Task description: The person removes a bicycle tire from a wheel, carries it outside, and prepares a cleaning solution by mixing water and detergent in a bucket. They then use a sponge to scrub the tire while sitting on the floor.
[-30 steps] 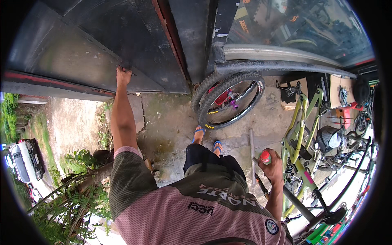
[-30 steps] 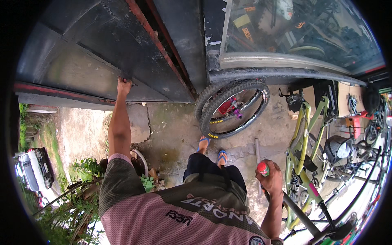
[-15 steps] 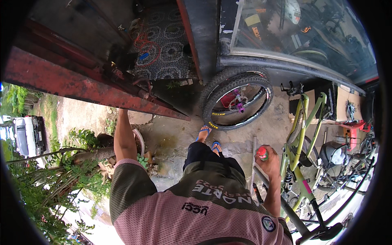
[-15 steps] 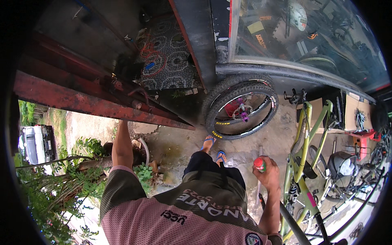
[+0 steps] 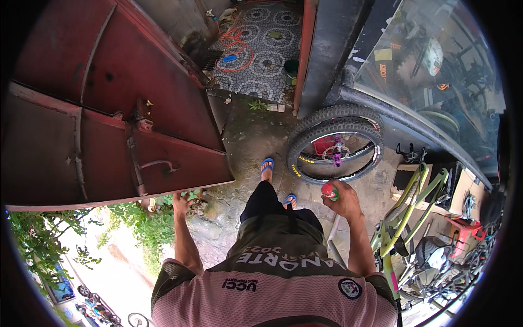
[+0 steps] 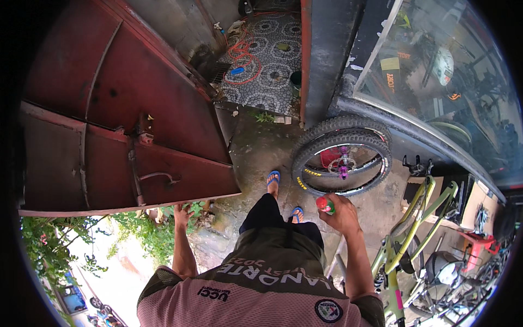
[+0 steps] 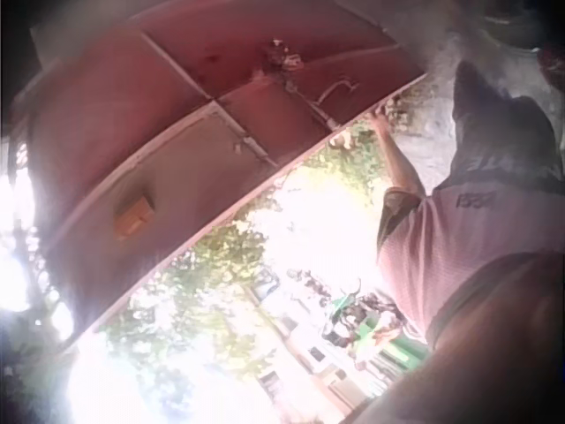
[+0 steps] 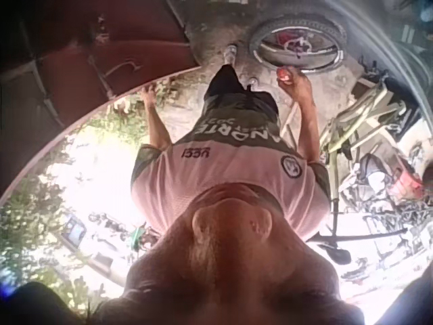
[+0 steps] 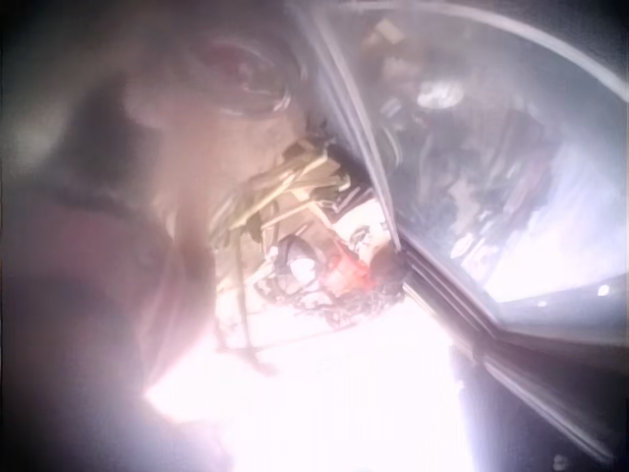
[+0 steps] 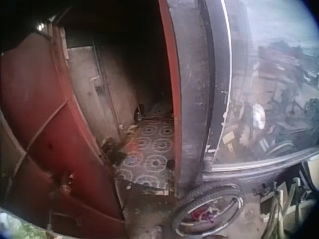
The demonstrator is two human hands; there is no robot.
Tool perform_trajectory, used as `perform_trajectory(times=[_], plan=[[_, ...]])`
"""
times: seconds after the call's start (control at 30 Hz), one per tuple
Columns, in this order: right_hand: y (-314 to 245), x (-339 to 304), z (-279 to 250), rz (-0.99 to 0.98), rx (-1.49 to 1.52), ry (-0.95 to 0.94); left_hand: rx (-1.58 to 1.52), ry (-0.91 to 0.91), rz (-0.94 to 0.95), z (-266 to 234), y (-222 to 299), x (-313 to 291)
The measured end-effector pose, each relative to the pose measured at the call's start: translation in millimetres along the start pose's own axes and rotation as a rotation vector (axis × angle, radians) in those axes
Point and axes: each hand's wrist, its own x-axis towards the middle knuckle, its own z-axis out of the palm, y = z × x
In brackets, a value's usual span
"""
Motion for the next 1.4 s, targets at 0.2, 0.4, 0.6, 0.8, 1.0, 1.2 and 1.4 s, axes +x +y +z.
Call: perform_trajectory(times=[0.2,0.4,0.6,0.8,1.0,1.2,1.4], plan=[[-51.4,120.8,19.2,-0.283,-0.040,-0.121,-0.293,0.415,-0.026,-25.7,17.5,9.2],[-107.6,250.7,68.4,-0.364,-0.012,-0.224,-0.397,0.737,-0.129,-79.6,27.6,50.5],[-182.4,362.6,87.0,-0.327,-0.077,-0.392,-0.402,0.933,-0.277,-84.6,23.9,74.2],[-206.5,444.2,92.3,-0.230,-0.077,-0.397,-0.435,0.824,-0.518,-71.2,-12.2,96.5],[-168.3,543.0,102.3,-0.141,-0.075,-0.231,-0.104,0.211,-0.826,59.0,12.6,201.0],[-46.5,706.0,149.4,0.028,-0.016,-0.118,0.223,-0.174,-0.291,140.9,93.2,355.6],[135.9,844.5,239.1,0.364,-0.049,-0.124,0.375,0.032,-0.599,194.8,224.3,435.7]])
